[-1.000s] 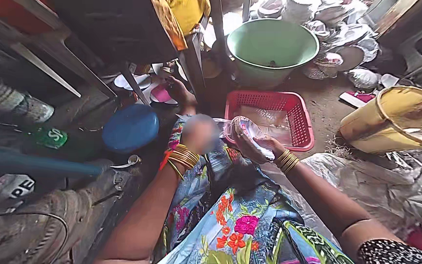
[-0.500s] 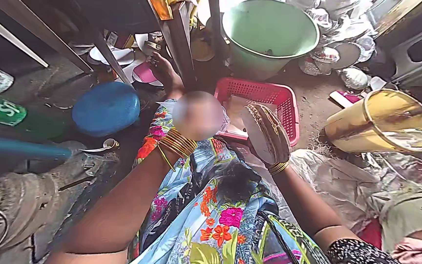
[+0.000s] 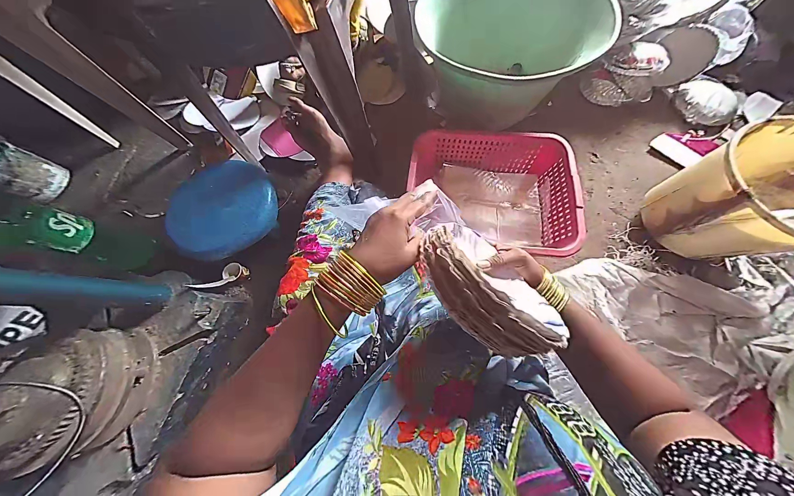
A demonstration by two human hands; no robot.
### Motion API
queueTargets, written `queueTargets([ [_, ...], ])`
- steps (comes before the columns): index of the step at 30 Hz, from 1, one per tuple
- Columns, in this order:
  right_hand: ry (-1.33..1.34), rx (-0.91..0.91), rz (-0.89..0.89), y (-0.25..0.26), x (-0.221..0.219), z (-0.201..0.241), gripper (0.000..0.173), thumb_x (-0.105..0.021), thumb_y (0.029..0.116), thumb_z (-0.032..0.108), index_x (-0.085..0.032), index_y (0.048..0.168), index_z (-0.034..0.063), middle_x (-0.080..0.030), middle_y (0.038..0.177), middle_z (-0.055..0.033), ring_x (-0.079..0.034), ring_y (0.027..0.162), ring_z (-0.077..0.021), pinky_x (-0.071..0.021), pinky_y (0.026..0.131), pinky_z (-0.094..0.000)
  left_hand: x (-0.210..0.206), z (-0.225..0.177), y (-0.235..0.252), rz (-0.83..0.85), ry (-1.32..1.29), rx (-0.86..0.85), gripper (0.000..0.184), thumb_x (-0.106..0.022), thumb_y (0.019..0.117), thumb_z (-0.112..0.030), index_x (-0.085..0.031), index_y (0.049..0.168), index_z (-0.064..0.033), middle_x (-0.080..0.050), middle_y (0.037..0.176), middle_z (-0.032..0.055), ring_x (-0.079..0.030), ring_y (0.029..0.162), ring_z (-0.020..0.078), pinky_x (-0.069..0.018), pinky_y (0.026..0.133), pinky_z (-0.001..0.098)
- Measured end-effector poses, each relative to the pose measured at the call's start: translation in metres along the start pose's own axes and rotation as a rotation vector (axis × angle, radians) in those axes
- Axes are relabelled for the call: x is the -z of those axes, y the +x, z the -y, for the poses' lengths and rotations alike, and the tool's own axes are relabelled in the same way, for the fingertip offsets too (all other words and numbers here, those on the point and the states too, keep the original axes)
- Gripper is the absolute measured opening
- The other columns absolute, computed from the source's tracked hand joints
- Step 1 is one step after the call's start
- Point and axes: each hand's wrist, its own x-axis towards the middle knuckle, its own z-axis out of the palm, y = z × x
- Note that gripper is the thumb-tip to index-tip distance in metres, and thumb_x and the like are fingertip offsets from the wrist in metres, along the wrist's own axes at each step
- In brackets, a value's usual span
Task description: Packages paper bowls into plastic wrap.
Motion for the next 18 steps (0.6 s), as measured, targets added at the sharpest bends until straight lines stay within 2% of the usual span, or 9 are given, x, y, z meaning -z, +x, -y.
queueTargets([
  [3, 0.100, 0.027, 0.079, 0.004, 0.007, -0.010, 0.031, -0.067, 0.0922, 0.013, -0.068, 0.122, 0.0221, -0.077, 0.101, 0.0133, -0.071, 0.091, 0.0046, -0.0579, 0.085, -0.0160, -0.004, 0.009, -0.008, -0.001, -0.052, -0.033, 0.066, -0.057, 0.0843, 0.004, -0.050, 0.149, -0.0007, -0.054, 0.149, 0.0176, -0.065, 0.079, 0.0184, -0.0522, 0.062, 0.0354],
  [5, 0.157, 0.000, -0.005, 0.001, 0.009, -0.010, 0.028, -0.051, 0.0911, 0.000, -0.061, 0.111, 0.0181, -0.075, 0.092, 0.0112, -0.070, 0.083, 0.0053, -0.0581, 0.076, -0.0141, -0.007, 0.013, -0.016, 0.014, -0.215, 0.057, 0.065, -0.059, 0.0862, 0.006, -0.050, 0.150, -0.0039, -0.054, 0.149, 0.0141, -0.059, 0.066, 0.0103, -0.0525, 0.057, 0.0299],
  [7, 0.168, -0.040, -0.262, -0.002, 0.010, -0.013, 0.030, -0.037, 0.0891, -0.011, -0.057, 0.094, 0.0111, -0.068, 0.074, 0.0078, -0.063, 0.066, 0.0057, -0.0532, 0.064, -0.0117, -0.014, 0.014, -0.023, 0.017, -0.399, 0.143, 0.060, -0.060, 0.0921, 0.001, -0.048, 0.151, -0.0030, -0.050, 0.151, 0.0145, -0.066, 0.070, 0.0079, -0.0588, 0.065, 0.0271],
  [9, 0.183, 0.029, -0.268, -0.002, 0.030, -0.036, 0.025, -0.045, 0.0891, -0.007, -0.063, 0.091, 0.0109, -0.071, 0.075, 0.0067, -0.066, 0.069, 0.0045, -0.0552, 0.067, -0.0131, -0.022, 0.011, -0.029, 0.024, -0.601, 0.223, 0.058, -0.061, 0.0984, -0.012, -0.043, 0.153, -0.0022, -0.045, 0.154, 0.0155, -0.071, 0.082, 0.0093, -0.0612, 0.074, 0.0266],
  [11, 0.123, 0.060, -0.273, -0.002, 0.040, -0.055, 0.023, -0.056, 0.0904, 0.003, -0.063, 0.112, 0.0087, -0.074, 0.089, 0.0013, -0.070, 0.080, -0.0024, -0.0583, 0.075, -0.0208, -0.030, 0.010, -0.038, 0.048, -0.785, 0.309, 0.067, -0.061, 0.1006, -0.033, -0.038, 0.156, -0.0035, -0.043, 0.156, 0.0141, -0.071, 0.102, 0.0137, -0.0610, 0.087, 0.0308],
  [13, 0.030, 0.058, -0.334, 0.001, 0.017, -0.054, 0.052, -0.061, 0.0939, 0.012, -0.049, 0.144, 0.0133, -0.071, 0.114, -0.0018, -0.069, 0.101, -0.0091, -0.0580, 0.091, -0.0310, -0.036, 0.017, -0.049, 0.021, -0.897, 0.310, 0.088, -0.064, 0.0921, -0.057, -0.035, 0.155, -0.0018, -0.056, 0.142, 0.0086, -0.066, 0.107, 0.0087, -0.0572, 0.091, 0.0286],
  [14, -0.053, 0.079, -0.388, 0.006, -0.001, -0.048, 0.058, -0.063, 0.0943, 0.010, -0.043, 0.149, 0.0179, -0.069, 0.120, 0.0031, -0.069, 0.105, -0.0064, -0.0585, 0.093, -0.0291, -0.038, 0.025, -0.054, 0.007, -0.933, 0.275, 0.103, -0.072, 0.0830, -0.064, -0.033, 0.155, -0.0021, -0.061, 0.136, 0.0040, -0.064, 0.109, 0.0038, -0.0555, 0.093, 0.0249],
  [16, -0.239, 0.191, -0.421, 0.014, -0.021, -0.047, 0.067, -0.068, 0.0907, 0.003, -0.038, 0.149, 0.0164, -0.062, 0.130, 0.0082, -0.063, 0.114, -0.0026, -0.0552, 0.098, -0.0263, -0.037, 0.041, -0.063, 0.001, -0.967, 0.213, 0.106, -0.084, 0.0735, -0.036, -0.028, 0.157, -0.0032, -0.055, 0.142, 0.0027, -0.058, 0.120, 0.0031, -0.0516, 0.100, 0.0233],
  [18, -0.322, 0.286, -0.431, 0.022, -0.030, -0.054, 0.059, -0.070, 0.0865, 0.000, -0.048, 0.139, 0.0140, -0.063, 0.126, 0.0078, -0.063, 0.113, -0.0032, -0.0559, 0.096, -0.0273, -0.042, 0.061, -0.071, -0.028, -0.864, 0.104, 0.101, -0.087, 0.0710, -0.012, -0.033, 0.156, -0.0004, -0.047, 0.152, 0.0097, -0.053, 0.132, 0.0112, -0.0494, 0.108, 0.0279],
])
